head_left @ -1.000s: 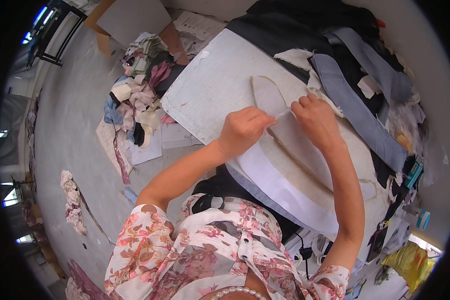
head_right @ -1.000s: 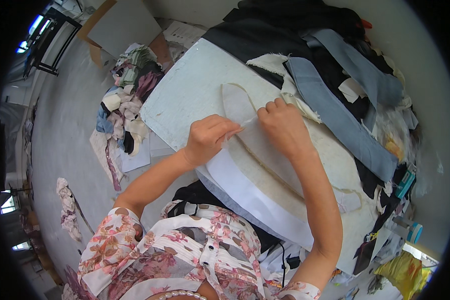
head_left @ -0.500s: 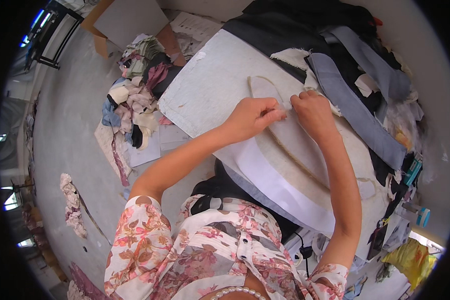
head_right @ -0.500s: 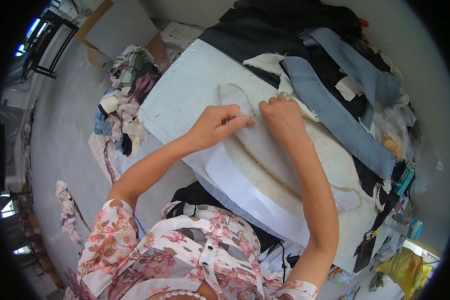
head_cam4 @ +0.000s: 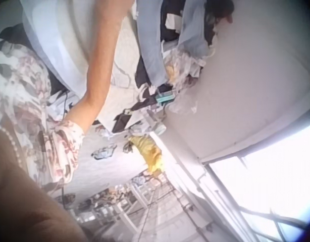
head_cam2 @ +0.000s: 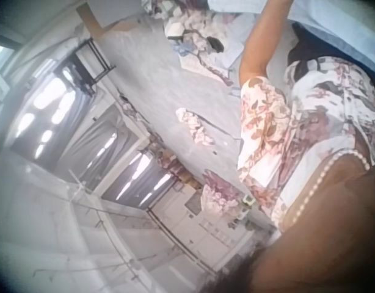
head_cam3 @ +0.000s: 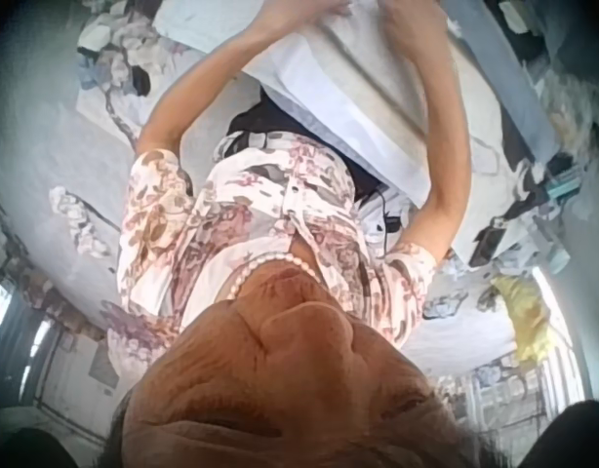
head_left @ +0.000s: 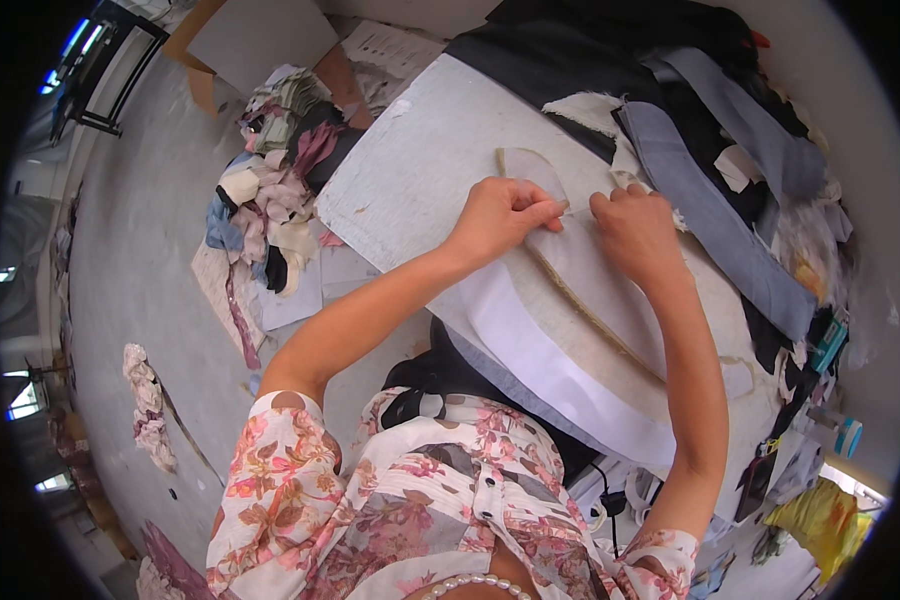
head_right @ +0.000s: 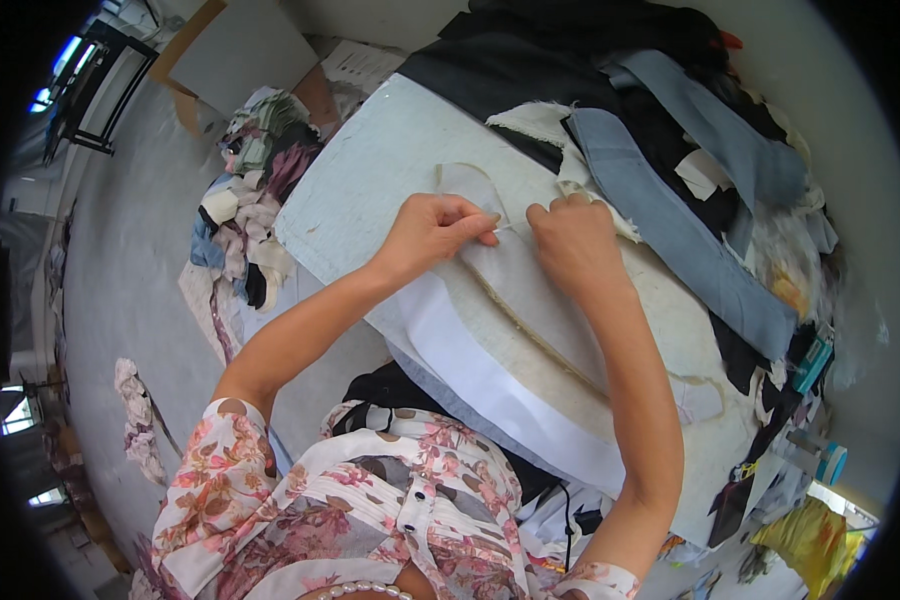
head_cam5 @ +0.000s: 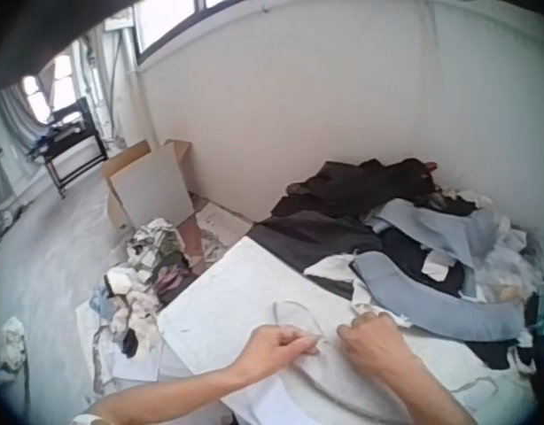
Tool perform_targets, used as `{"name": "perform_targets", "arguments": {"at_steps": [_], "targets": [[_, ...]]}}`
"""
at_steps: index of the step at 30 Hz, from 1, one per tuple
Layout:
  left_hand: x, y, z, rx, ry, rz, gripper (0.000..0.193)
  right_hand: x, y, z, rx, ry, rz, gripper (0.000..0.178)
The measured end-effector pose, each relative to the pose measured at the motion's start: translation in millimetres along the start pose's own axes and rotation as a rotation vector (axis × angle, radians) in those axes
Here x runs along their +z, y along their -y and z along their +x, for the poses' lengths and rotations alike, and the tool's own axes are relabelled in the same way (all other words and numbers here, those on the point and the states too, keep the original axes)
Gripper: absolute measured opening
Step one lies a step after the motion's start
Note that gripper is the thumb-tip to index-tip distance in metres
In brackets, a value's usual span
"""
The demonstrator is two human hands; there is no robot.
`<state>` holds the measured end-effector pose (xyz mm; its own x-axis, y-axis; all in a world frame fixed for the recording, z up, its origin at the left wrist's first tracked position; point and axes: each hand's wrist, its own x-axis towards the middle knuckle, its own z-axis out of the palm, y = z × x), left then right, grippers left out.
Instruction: The person folds a long strip of light blue fabric on a white work surface. They repeatedly align edges, smooth the material, and fold it into a compact shape. The person also briefly handles a white paper or pattern piece during the process.
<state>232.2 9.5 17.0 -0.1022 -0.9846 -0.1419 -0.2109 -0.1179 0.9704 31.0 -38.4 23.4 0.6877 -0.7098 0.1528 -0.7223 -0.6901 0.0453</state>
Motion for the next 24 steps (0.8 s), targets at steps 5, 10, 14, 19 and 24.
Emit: {"name": "perform_targets", "arguments": {"at_steps": [5,10,14,19,24], "targets": [[3.4,19.6,4.7,0.086,-0.026,-0.038,0.012,-27.8,17.5,-4.2,-0.108,-0.065,0.252,0.009],[6.7,0.8,-1.7,0.125,-0.027,0.218,0.014,-27.1,35.7,-3.0,-0.037,-0.01,0.446,0.008],[6.8,3.5,-4.1,0.239,-0.096,0.305,0.013,-41.3,27.9,-8.8,0.068,-0.074,0.721,0.007],[6.5,6.9,-4.0,0.421,-0.095,0.427,0.011,-28.6,25.0,0.4,-0.074,-0.26,0.848,0.017],[5.6,8.3,-1.3,0.226,-0.029,0.108,0.008,-5.7,5.8,-2.2,-0.137,-0.207,0.427,0.015]]}}
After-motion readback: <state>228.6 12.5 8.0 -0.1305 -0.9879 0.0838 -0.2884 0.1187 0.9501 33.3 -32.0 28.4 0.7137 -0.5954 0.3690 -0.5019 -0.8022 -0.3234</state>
